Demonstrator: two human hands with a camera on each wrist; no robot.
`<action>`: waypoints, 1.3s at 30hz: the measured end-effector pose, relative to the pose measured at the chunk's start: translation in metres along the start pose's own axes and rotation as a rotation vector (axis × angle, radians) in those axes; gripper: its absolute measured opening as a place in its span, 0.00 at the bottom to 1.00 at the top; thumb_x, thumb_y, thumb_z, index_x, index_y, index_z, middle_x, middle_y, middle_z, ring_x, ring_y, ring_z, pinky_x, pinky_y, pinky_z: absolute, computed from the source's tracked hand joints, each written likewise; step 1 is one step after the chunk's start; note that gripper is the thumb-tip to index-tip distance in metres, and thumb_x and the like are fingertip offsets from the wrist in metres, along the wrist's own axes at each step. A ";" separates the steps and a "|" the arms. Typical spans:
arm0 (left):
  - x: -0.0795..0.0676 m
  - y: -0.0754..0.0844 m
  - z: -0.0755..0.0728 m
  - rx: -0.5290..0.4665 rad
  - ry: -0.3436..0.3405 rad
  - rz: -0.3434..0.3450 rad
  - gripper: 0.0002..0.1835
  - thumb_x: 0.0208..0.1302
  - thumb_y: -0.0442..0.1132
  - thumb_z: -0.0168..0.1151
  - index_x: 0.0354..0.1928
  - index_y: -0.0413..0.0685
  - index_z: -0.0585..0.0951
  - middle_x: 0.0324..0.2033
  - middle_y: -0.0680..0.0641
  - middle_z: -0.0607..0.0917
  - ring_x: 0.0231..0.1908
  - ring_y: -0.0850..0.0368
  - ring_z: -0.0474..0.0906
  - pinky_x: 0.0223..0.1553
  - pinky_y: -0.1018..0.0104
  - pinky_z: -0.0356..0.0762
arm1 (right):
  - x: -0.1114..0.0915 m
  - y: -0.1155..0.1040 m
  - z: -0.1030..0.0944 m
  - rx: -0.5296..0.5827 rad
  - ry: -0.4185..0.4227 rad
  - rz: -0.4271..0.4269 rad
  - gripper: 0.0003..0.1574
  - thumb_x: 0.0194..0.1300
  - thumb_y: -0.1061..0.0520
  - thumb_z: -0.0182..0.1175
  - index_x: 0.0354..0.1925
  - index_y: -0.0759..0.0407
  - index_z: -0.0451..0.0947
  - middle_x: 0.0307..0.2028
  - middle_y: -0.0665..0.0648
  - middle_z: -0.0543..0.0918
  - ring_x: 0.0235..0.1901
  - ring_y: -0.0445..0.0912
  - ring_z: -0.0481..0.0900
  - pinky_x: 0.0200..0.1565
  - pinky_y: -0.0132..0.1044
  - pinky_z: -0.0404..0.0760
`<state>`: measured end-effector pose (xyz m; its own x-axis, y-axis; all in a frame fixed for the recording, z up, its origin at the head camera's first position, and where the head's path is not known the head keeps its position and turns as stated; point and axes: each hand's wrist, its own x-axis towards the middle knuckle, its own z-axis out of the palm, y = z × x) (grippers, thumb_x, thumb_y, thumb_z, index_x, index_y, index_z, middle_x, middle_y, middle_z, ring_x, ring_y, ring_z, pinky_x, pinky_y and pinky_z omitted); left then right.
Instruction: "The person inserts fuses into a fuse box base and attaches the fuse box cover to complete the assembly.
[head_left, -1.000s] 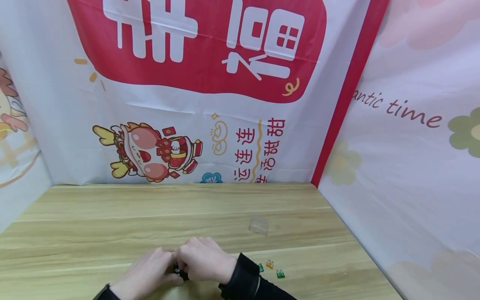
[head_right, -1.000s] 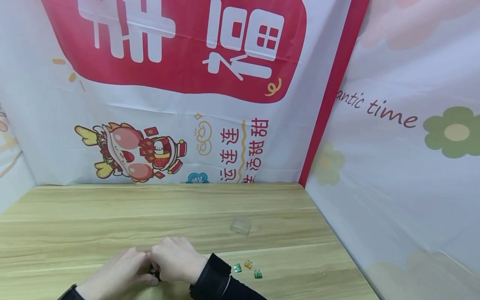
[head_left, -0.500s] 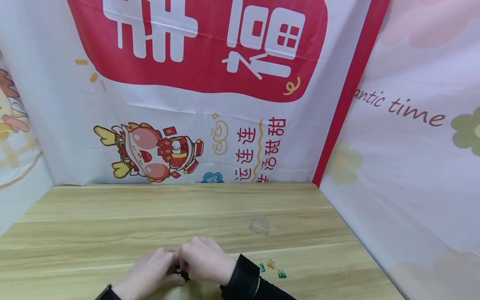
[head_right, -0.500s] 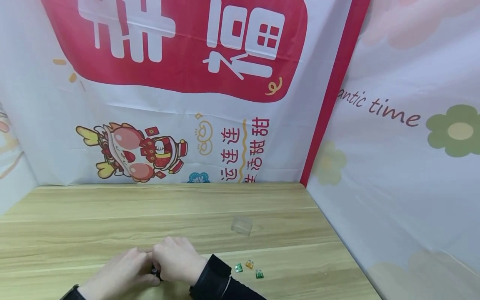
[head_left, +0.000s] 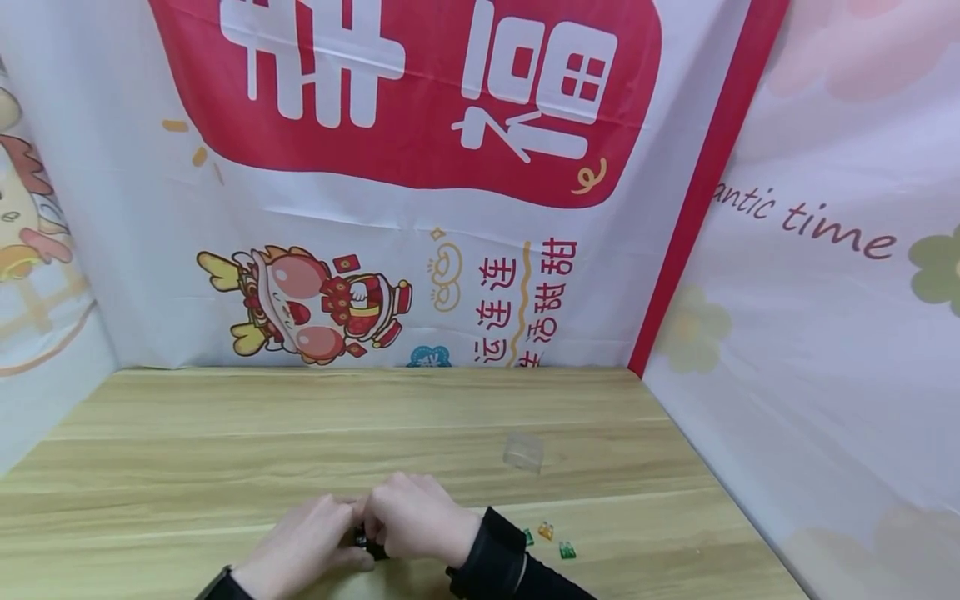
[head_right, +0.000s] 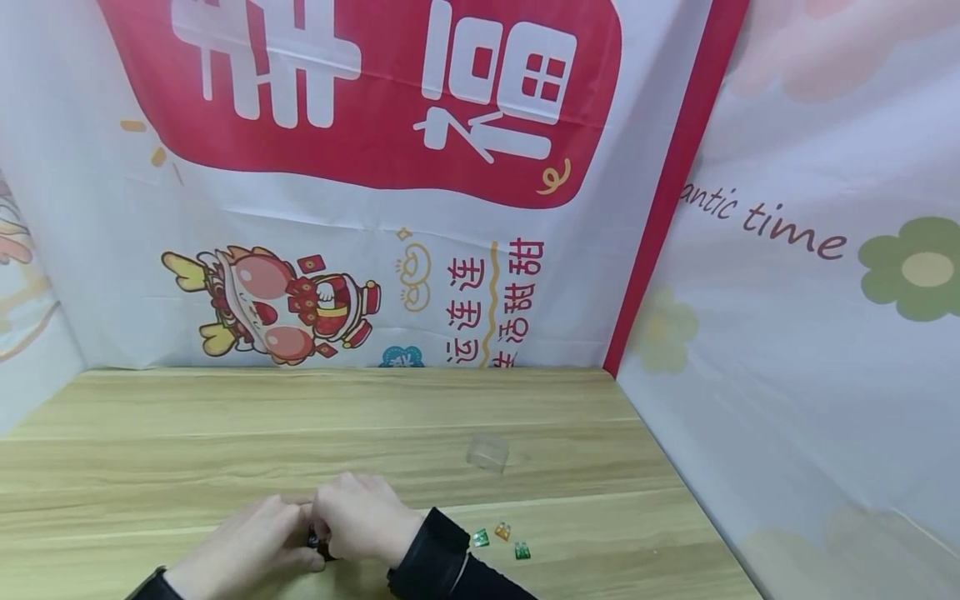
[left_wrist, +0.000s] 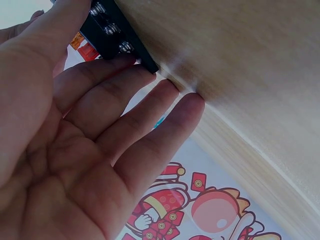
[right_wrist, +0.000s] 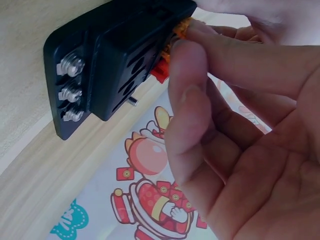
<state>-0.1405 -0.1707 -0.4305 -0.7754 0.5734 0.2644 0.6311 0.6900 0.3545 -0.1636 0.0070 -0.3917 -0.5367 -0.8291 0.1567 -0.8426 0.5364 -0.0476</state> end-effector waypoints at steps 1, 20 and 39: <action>0.000 0.000 0.000 0.006 0.004 -0.001 0.13 0.49 0.53 0.70 0.29 0.64 0.74 0.24 0.67 0.74 0.23 0.72 0.65 0.23 0.72 0.64 | 0.000 0.000 0.000 -0.005 0.001 -0.009 0.17 0.44 0.66 0.67 0.22 0.42 0.79 0.20 0.34 0.73 0.19 0.27 0.64 0.20 0.20 0.61; 0.000 0.001 0.003 0.023 0.039 0.004 0.11 0.48 0.50 0.71 0.28 0.64 0.76 0.25 0.69 0.74 0.24 0.72 0.67 0.24 0.71 0.65 | -0.003 -0.006 0.003 -0.111 0.022 -0.007 0.19 0.40 0.66 0.66 0.18 0.43 0.70 0.14 0.36 0.62 0.15 0.31 0.60 0.17 0.23 0.57; 0.000 0.000 0.002 0.009 0.037 -0.008 0.11 0.47 0.48 0.71 0.27 0.64 0.76 0.24 0.68 0.73 0.23 0.72 0.67 0.23 0.71 0.65 | -0.003 -0.006 -0.001 -0.171 0.025 -0.060 0.21 0.45 0.63 0.65 0.18 0.45 0.63 0.14 0.40 0.60 0.16 0.33 0.57 0.17 0.25 0.55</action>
<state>-0.1403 -0.1693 -0.4323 -0.7809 0.5509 0.2945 0.6246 0.6986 0.3491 -0.1564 0.0068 -0.3906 -0.4822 -0.8576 0.1789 -0.8522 0.5065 0.1312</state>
